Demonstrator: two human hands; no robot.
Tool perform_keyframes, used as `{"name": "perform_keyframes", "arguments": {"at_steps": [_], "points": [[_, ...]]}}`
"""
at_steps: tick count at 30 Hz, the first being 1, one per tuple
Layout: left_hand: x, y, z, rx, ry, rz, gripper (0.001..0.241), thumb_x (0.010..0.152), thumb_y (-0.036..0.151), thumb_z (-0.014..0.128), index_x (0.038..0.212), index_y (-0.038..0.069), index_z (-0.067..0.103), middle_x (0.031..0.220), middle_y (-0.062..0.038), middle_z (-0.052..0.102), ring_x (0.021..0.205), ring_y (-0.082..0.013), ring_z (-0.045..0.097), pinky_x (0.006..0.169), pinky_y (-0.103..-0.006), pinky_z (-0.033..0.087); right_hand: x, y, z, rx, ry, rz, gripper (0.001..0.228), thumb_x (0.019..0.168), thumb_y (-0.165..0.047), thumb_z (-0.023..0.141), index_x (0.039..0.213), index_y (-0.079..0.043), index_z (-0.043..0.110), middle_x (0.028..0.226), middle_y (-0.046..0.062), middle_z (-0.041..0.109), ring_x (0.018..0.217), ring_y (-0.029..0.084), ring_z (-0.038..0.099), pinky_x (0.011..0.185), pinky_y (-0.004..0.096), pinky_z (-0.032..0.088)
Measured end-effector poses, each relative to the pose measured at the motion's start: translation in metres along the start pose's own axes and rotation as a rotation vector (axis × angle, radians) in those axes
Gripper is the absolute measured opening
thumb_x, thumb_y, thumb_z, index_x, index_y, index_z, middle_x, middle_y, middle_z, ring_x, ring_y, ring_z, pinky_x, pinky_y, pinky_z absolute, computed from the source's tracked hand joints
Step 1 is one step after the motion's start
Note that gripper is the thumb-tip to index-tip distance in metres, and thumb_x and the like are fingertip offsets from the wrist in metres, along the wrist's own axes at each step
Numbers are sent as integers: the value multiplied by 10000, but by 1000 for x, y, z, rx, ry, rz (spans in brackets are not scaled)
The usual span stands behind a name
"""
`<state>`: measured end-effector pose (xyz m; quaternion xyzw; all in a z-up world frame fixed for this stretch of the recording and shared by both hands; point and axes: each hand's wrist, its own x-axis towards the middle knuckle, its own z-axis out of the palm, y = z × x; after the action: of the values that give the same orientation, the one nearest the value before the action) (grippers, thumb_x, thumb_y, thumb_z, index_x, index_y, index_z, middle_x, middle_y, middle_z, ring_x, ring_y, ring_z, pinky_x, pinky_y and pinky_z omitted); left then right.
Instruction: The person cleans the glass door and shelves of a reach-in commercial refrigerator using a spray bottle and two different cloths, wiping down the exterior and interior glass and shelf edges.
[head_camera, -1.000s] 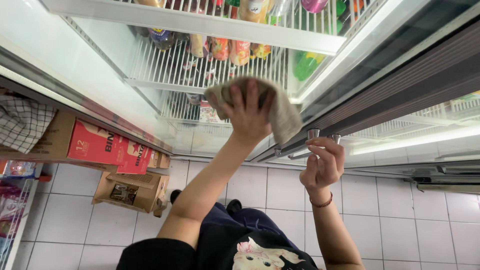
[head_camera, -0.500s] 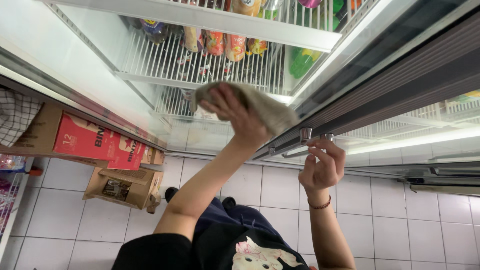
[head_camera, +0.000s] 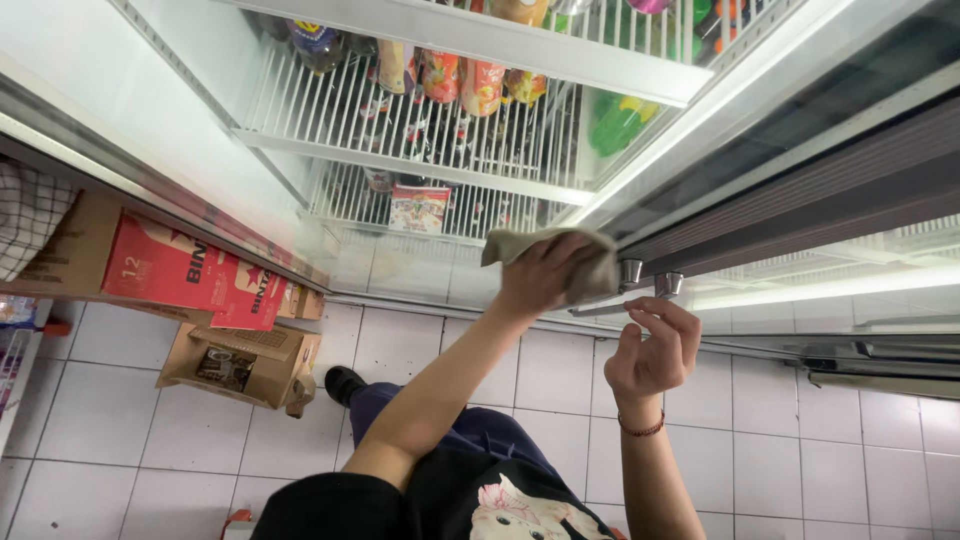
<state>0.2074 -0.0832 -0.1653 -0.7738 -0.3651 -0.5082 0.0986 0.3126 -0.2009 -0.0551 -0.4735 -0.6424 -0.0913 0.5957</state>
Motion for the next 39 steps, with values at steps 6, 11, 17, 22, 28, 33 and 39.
{"name": "perform_keyframes", "arguments": {"at_steps": [6, 11, 17, 22, 28, 33, 39], "points": [[-155, -94, -8, 254, -310, -355, 740, 911, 504, 661, 1450, 31, 479, 1488, -278, 440, 1382, -488, 413, 1130, -718, 253, -9, -2, 18, 9, -80, -60, 131, 889, 90, 601, 985, 15, 649, 1062, 139, 623, 922, 223, 665, 757, 300, 575], [-116, -98, -11, -107, 50, -619, 1066, 1054, 486, 593, 1567, -85, -146, 1643, -391, -146, 1533, -584, -142, 1214, -771, -53, -16, -9, 31, 63, -137, -26, 223, 828, 143, 583, 993, 14, 661, 1074, 143, 621, 954, 220, 661, 777, 298, 588], [66, -57, -60, 75, 330, -432, 928, 973, 640, 510, 1641, 123, 127, 1685, -255, 36, 1585, -447, -77, 1171, -779, -93, -18, -21, 52, 84, -186, -10, 211, 824, 133, 610, 981, 4, 666, 1073, 145, 637, 941, 214, 657, 767, 298, 578], [123, -71, -103, 268, 329, -225, 610, 1086, 565, 477, 1592, 241, 374, 1717, -101, 196, 1615, -402, 112, 1215, -845, -33, -27, -30, 77, 114, -222, 12, 212, 837, 129, 619, 1000, 2, 666, 1077, 136, 635, 967, 232, 655, 801, 313, 584], [59, -135, -106, 331, 360, -240, 673, 1104, 564, 480, 1652, 264, 231, 1739, -96, 138, 1617, -440, 79, 1236, -869, 20, -58, -33, 114, 114, -250, 62, 226, 816, 127, 619, 994, 1, 680, 1062, 135, 642, 954, 232, 659, 810, 315, 558], [-16, -194, -96, 438, 386, -288, 761, 1185, 538, 518, 1705, 301, 17, 1786, -80, 26, 1647, -433, 49, 1277, -830, 35, -103, -27, 154, 156, -296, 63, 208, 813, 107, 633, 985, 1, 679, 1050, 132, 653, 951, 244, 657, 809, 325, 546], [-99, -255, -81, 368, 384, -369, 880, 1011, 679, 330, 1698, 279, -49, 1764, -40, -47, 1634, -409, -53, 1288, -776, -7, -174, 4, 213, 178, -298, 28, 204, 815, 97, 635, 978, -12, 689, 1044, 128, 672, 925, 249, 669, 793, 326, 547]]}}
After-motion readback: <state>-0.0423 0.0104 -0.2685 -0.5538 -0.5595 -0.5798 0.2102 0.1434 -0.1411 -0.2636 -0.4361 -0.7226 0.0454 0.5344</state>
